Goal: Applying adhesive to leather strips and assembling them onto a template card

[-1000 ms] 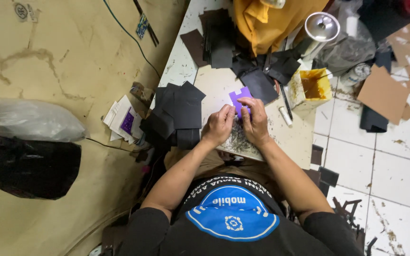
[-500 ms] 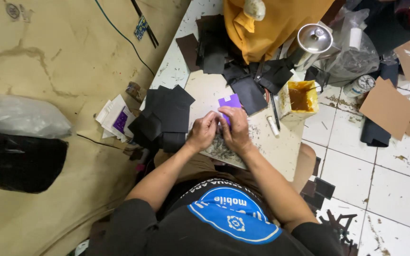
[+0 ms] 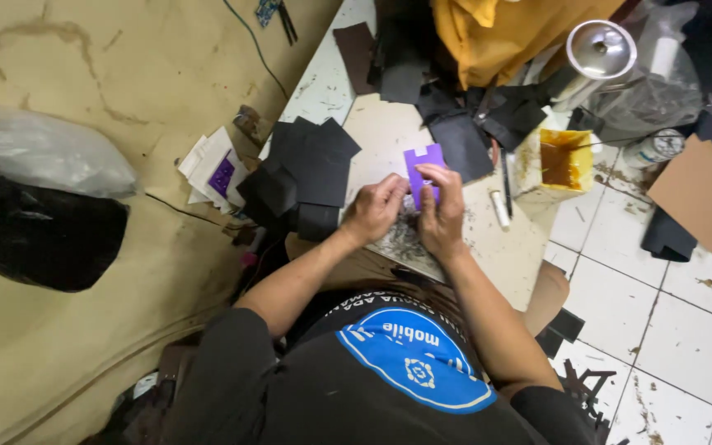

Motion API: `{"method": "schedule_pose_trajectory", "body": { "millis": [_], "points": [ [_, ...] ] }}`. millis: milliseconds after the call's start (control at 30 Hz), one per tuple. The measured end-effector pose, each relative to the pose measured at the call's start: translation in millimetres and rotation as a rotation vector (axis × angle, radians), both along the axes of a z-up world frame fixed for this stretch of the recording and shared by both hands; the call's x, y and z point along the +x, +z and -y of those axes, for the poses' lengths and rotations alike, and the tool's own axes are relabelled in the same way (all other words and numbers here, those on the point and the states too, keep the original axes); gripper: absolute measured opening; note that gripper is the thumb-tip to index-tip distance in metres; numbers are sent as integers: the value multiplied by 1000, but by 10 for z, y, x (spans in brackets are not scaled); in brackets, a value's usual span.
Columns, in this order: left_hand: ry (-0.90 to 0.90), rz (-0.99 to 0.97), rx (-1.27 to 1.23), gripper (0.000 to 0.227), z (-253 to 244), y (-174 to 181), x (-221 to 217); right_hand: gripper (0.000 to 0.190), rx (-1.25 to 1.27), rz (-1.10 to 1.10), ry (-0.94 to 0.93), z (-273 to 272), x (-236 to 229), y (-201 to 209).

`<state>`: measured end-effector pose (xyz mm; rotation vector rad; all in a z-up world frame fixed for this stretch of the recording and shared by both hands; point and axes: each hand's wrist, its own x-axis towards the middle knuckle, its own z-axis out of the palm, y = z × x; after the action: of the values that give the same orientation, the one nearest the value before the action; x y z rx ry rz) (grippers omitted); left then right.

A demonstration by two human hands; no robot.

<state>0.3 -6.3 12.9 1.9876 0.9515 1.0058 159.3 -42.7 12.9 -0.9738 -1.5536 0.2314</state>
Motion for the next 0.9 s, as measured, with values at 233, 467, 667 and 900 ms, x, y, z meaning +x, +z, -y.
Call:
{"method": "schedule_pose_trajectory", "body": {
  "millis": [233,467,667,900],
  "points": [
    [-30,38,-40,16,411,-211,165,41,-97,-134,-19,-34,-196,183],
    [300,-164,174,25,-42,-1,-722,35,-247,310,-299,56,209,-225],
    [548,-595,87,77,-396,124,-1176,68,-404,683,-559,165,86,-261],
    [513,-564,-104,82,-480,39,-1190,73,-545,564,-514,189,42,-20]
  ]
}}
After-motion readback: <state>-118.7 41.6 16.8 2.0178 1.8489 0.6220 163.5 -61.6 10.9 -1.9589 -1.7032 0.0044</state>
